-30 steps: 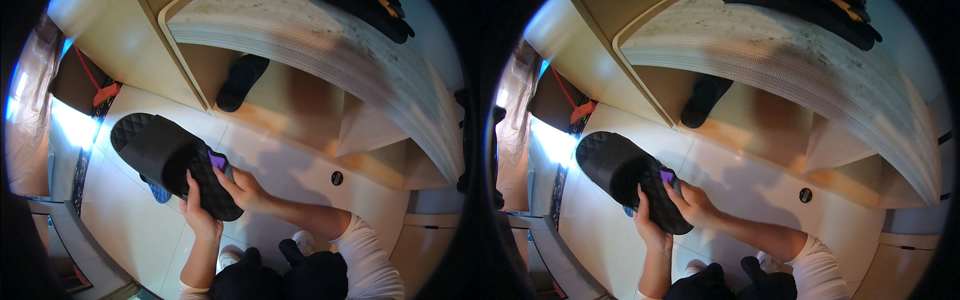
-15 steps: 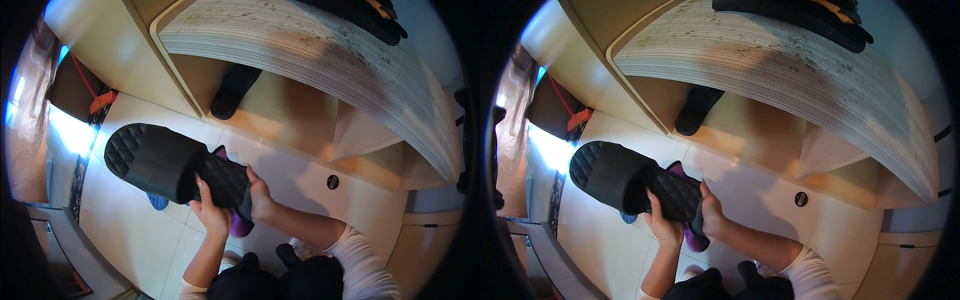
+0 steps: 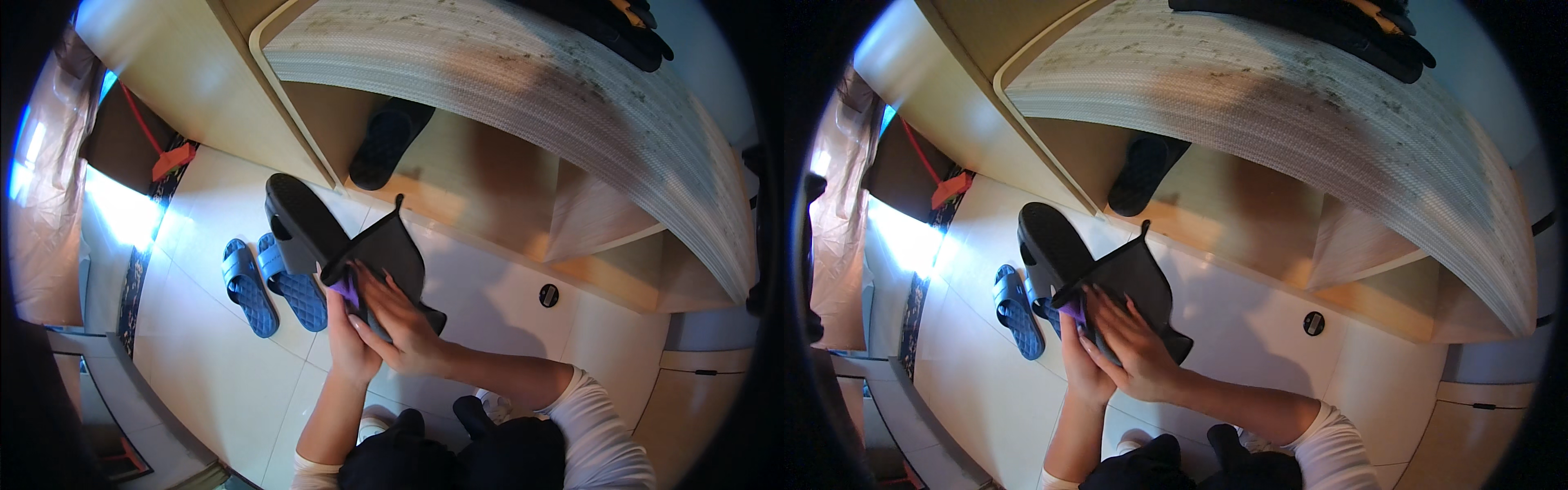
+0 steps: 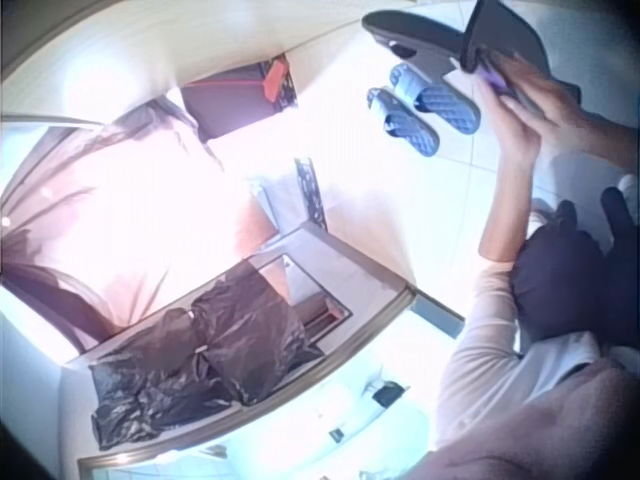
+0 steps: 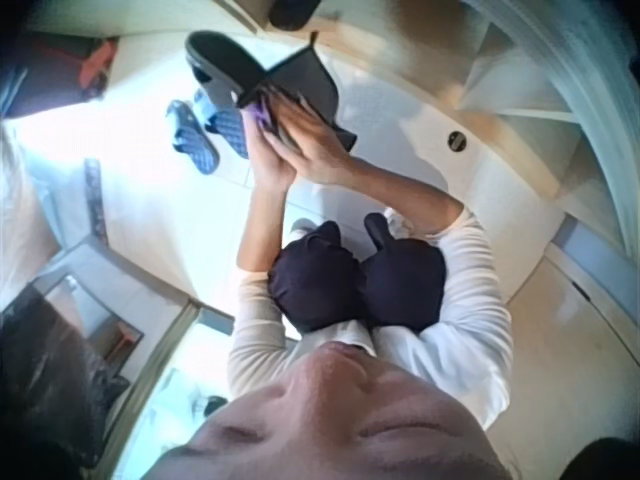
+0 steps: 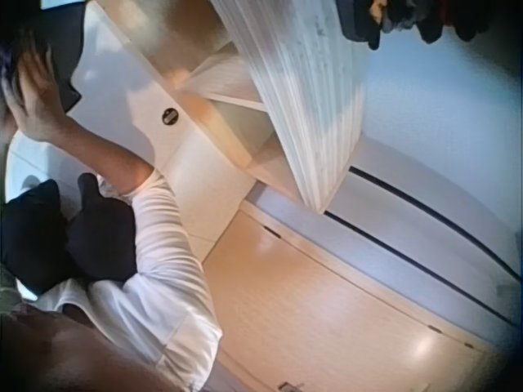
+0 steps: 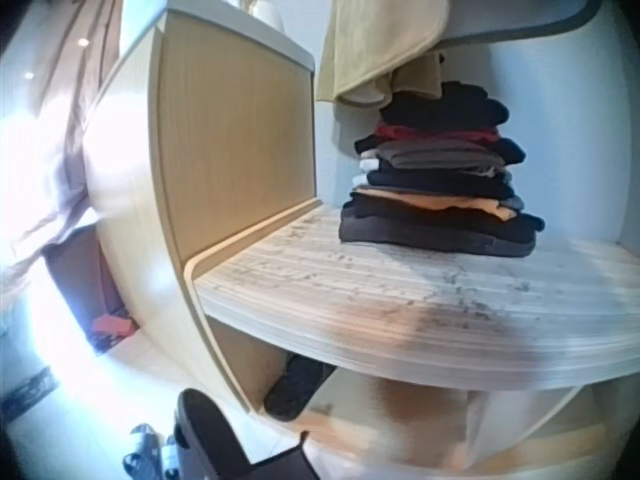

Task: The person kneels and wipes several pairs of slippers and slides with a purple cloth, then wipes a small side table and a kettle. The person handles each item one at a time, turning them over to wipe different surfaces, and places them back on the floor or table.

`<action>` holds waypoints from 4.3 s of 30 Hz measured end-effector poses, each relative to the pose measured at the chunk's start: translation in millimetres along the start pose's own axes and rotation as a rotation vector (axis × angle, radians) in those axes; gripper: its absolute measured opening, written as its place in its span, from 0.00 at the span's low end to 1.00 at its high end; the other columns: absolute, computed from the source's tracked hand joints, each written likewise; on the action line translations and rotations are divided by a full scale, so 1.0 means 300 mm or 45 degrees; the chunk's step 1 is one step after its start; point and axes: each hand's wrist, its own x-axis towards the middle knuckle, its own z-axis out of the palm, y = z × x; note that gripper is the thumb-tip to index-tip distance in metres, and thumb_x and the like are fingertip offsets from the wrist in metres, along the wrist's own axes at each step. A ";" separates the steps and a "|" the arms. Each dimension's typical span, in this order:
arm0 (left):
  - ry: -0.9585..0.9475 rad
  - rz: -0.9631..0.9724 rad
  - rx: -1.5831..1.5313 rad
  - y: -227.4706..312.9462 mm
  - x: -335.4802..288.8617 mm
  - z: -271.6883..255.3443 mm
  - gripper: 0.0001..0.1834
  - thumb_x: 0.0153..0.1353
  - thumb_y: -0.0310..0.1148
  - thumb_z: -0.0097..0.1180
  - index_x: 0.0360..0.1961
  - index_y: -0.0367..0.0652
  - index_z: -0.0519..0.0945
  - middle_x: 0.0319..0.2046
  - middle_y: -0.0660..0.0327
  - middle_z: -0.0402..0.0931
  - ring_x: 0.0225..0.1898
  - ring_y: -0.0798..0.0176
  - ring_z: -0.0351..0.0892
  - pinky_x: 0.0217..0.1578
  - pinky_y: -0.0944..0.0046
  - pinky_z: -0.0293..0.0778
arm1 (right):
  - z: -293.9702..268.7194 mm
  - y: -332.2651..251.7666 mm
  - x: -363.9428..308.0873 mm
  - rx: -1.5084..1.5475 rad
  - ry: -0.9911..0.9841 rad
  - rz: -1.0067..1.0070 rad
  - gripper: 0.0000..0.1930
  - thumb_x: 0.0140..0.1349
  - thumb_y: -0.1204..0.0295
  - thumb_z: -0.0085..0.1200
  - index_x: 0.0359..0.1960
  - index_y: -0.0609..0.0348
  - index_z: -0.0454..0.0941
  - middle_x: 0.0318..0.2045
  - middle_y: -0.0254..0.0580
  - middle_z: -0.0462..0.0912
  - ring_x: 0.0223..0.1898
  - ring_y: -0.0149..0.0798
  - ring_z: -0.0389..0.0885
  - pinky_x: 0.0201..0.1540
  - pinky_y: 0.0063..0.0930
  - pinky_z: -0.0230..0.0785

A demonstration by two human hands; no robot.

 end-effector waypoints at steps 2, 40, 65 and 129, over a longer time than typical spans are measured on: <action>-0.155 -0.048 0.049 0.049 0.004 -0.029 0.25 0.66 0.51 0.40 0.55 0.45 0.69 0.52 0.60 0.71 0.54 0.60 0.68 0.58 0.61 0.62 | 0.010 -0.021 -0.022 -0.060 -0.190 -0.035 0.25 0.66 0.64 0.39 0.62 0.65 0.59 0.66 0.53 0.54 0.68 0.51 0.47 0.65 0.57 0.31; -0.355 -0.634 0.768 0.022 -0.258 -0.128 0.67 0.37 0.83 0.17 0.62 0.29 0.56 0.52 0.46 0.71 0.51 0.53 0.74 0.53 0.59 0.68 | -0.134 0.153 0.170 -0.539 0.123 -0.011 0.17 0.64 0.61 0.44 0.45 0.58 0.77 0.50 0.46 0.72 0.60 0.53 0.61 0.60 0.60 0.46; -0.296 -0.450 1.022 -0.036 -0.249 -0.065 0.19 0.60 0.35 0.56 0.50 0.38 0.72 0.39 0.64 0.74 0.42 0.70 0.71 0.46 0.70 0.65 | -0.154 0.388 0.040 0.163 0.699 0.798 0.19 0.69 0.63 0.36 0.51 0.62 0.71 0.40 0.60 0.77 0.43 0.46 0.79 0.46 0.32 0.67; 0.447 -0.149 1.182 -0.219 0.433 -0.227 0.25 0.65 0.48 0.46 0.27 0.34 0.77 0.22 0.58 0.77 0.25 0.67 0.75 0.30 0.68 0.70 | -0.158 0.492 0.068 0.973 0.130 1.220 0.24 0.56 0.68 0.59 0.51 0.57 0.64 0.45 0.43 0.73 0.44 0.33 0.73 0.49 0.25 0.66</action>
